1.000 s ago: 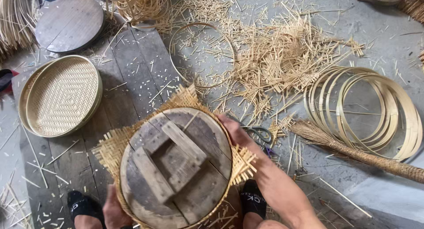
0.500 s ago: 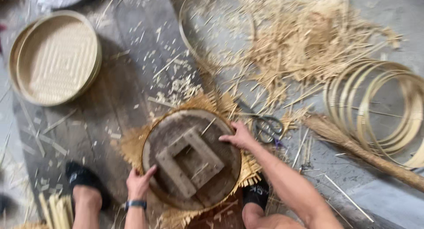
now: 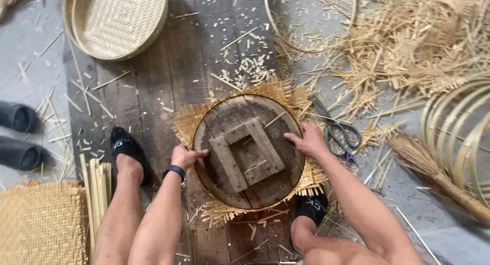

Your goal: The person assembles a round woven basket by placing a pre-woven mat into a circular frame, pressing the edges, and trimming excess strands with scissors. They then place a wooden press on top to hold the assembly.

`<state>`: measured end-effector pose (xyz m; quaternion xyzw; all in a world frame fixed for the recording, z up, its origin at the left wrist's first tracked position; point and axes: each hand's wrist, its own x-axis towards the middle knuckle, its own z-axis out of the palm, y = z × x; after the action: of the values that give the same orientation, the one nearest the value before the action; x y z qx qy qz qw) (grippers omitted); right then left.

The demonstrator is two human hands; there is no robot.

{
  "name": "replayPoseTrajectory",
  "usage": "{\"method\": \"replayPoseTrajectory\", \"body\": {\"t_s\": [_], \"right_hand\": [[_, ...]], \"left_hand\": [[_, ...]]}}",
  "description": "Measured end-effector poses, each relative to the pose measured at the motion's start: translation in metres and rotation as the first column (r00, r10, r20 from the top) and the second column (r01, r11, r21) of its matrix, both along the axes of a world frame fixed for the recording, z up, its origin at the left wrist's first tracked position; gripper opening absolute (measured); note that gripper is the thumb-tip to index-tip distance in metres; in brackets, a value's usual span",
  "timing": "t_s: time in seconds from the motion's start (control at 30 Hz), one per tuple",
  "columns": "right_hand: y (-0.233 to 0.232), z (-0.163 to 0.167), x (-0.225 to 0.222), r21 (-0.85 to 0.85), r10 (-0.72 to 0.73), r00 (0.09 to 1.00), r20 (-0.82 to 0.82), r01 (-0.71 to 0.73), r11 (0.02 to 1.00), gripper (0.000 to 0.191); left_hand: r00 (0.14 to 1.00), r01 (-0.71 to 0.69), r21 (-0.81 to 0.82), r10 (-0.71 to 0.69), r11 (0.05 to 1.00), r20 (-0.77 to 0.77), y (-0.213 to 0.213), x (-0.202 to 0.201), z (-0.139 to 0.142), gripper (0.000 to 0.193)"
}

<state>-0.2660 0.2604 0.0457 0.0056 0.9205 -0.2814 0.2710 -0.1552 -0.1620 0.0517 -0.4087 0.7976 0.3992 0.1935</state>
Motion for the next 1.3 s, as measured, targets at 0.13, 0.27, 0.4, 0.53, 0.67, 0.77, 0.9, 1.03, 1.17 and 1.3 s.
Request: {"method": "replayPoseTrajectory", "body": {"t_s": [0.13, 0.27, 0.4, 0.53, 0.67, 0.77, 0.9, 1.03, 1.17, 1.3], "right_hand": [[0.052, -0.005, -0.006, -0.081, -0.376, 0.926, -0.043, 0.372, 0.925, 0.043], [0.092, -0.015, -0.007, 0.327, -0.19, 0.98, -0.065, 0.201, 0.924, 0.067], [0.1, -0.029, -0.006, 0.397, -0.106, 0.988, -0.111, 0.142, 0.907, 0.081], [0.112, -0.035, -0.013, 0.292, -0.121, 0.987, 0.103, 0.086, 0.952, 0.059], [0.123, -0.029, 0.001, 0.083, -0.115, 0.972, 0.205, 0.1, 0.992, 0.047], [0.118, -0.011, 0.028, 0.165, -0.159, 0.931, 0.329, 0.109, 0.98, 0.052], [0.109, 0.013, 0.051, 0.084, 0.144, 0.988, -0.052, -0.139, 0.987, 0.064], [0.09, 0.005, 0.042, 0.304, 0.235, 0.972, 0.024, -0.231, 0.924, 0.07], [0.083, -0.016, 0.036, 0.399, 0.263, 0.962, -0.07, -0.215, 0.891, 0.058], [0.089, -0.016, 0.036, 0.374, 0.289, 0.939, -0.186, -0.205, 0.904, 0.037]], "left_hand": [[0.859, -0.305, -0.234, 0.161, 0.923, -0.487, -0.011, -0.045, 0.03, 0.087], [0.808, 0.417, -0.339, -0.515, 0.843, -0.285, 0.014, -0.134, 0.039, 0.081], [0.679, 0.734, -0.073, -0.73, 0.675, 0.072, 0.048, -0.207, 0.014, 0.094], [0.672, 0.736, 0.057, -0.738, 0.674, 0.056, 0.061, -0.217, -0.014, 0.085], [0.733, 0.671, -0.013, -0.661, 0.741, 0.163, 0.066, -0.201, -0.014, 0.072], [0.756, 0.648, -0.037, -0.637, 0.761, 0.149, 0.07, -0.195, -0.007, 0.061], [0.809, 0.58, -0.037, -0.571, 0.814, 0.139, 0.083, -0.177, -0.006, 0.056], [0.713, 0.264, -0.586, -0.564, 0.766, -0.417, 0.119, -0.099, -0.007, 0.083], [0.888, -0.136, -0.348, -0.042, 0.927, -0.458, 0.165, 0.013, -0.005, 0.105], [0.929, -0.102, -0.382, -0.049, 0.918, -0.366, 0.179, 0.053, -0.017, 0.108]]}}
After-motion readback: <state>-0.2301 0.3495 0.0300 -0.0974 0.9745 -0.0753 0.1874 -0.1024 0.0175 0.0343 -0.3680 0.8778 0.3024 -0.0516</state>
